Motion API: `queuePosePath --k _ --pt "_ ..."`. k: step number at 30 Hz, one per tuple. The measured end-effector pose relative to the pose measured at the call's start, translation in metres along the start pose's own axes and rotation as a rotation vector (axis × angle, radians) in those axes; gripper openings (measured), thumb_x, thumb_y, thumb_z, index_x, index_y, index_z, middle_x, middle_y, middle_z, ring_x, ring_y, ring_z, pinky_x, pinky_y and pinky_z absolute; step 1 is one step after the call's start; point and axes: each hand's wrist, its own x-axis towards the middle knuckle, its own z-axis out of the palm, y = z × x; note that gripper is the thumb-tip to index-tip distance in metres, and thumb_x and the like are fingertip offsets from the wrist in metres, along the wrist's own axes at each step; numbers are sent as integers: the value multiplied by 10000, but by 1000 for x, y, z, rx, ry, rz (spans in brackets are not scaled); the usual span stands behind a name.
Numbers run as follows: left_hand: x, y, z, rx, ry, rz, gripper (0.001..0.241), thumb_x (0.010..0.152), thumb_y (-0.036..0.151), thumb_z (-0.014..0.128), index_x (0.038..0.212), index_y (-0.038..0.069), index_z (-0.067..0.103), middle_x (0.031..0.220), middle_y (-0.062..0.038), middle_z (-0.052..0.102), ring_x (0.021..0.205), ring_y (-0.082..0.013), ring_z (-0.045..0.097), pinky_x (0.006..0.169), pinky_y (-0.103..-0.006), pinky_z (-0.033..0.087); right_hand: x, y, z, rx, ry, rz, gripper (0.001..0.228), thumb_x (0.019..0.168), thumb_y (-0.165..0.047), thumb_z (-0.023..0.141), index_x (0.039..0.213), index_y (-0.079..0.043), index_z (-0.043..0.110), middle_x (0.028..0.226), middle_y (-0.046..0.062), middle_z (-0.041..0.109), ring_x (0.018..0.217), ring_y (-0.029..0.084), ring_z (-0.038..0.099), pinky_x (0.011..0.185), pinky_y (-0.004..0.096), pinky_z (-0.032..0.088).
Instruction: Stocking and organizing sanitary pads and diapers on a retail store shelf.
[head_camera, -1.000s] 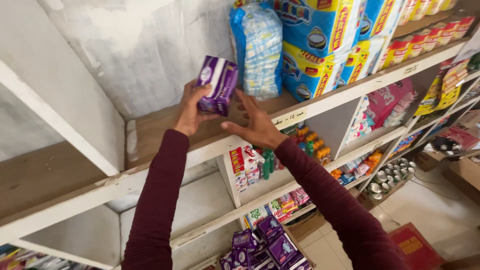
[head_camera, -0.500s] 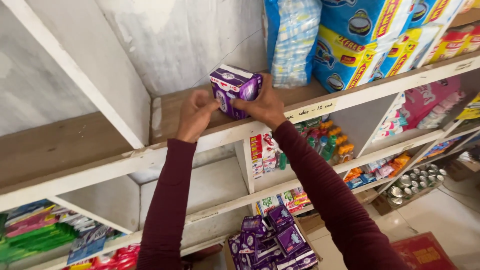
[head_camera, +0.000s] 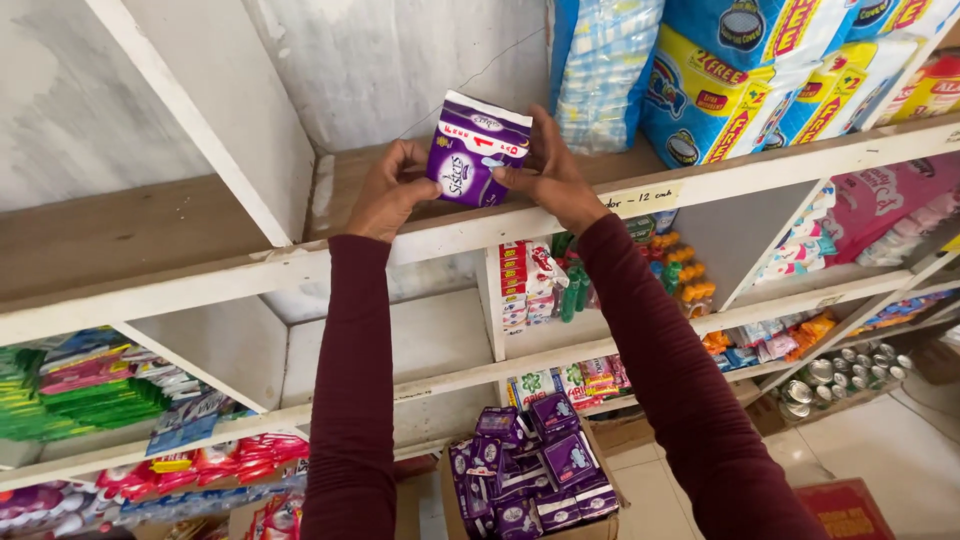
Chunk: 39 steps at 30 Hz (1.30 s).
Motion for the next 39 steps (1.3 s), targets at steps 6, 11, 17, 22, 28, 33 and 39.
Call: queuePosePath --k 6,11,17,22,28,33,39 --pt "-6 35 23 177 106 -104 638 743 1 750 1350 26 554 1231 -104 641 1082 -183 645 938 -329 576 1 3 -5 61 -77 -12 1047 889 -232 826 1640 -42 122 1618 234 422 1465 320 476 1199 424 427" --pt "-7 38 21 157 107 -146 828 731 -14 742 1504 50 452 1383 -137 580 1106 -222 616 952 -355 582 -1 -7 -11 57 -65 16 1013 841 -166 826 1594 -71 154 1521 166 473 1375 263 509 1133 407 449" --pt "-7 19 13 54 173 16 699 781 -85 745 1440 6 530 1358 -149 619 1180 -188 637 1004 -338 569 0 -14 -6 -133 -33 89 813 746 -192 842 1444 -51 451 1296 138 665 1163 242 664 1030 390 552" --pt "-3 -14 -2 -107 320 229 474 877 -164 694 1338 -70 639 1196 -152 700 1044 -173 665 942 -329 572 -4 -14 31 -669 -32 137 633 755 -440 856 1237 -77 665 1161 127 689 1079 274 681 960 413 550" --pt "0 -19 -3 -109 471 350 368 872 -171 571 1211 -56 654 1105 -116 740 999 -166 723 903 -290 595 1 15 38 -1104 70 -191 626 841 -583 829 1187 -75 709 1087 180 646 1087 383 628 845 513 501" --pt "-3 -7 2 136 647 50 286 867 -45 682 1152 -32 687 996 -107 732 805 -132 662 680 -278 538 -6 -12 37 -677 92 67 631 793 -434 806 1285 -62 674 939 135 768 838 237 759 779 404 587" --pt "-27 38 0 541 476 -40 196 883 113 692 998 -29 763 867 -111 780 774 -162 702 720 -295 555 18 10 43 -698 65 -78 490 810 -306 812 1192 -17 710 973 181 762 857 290 764 785 416 594"
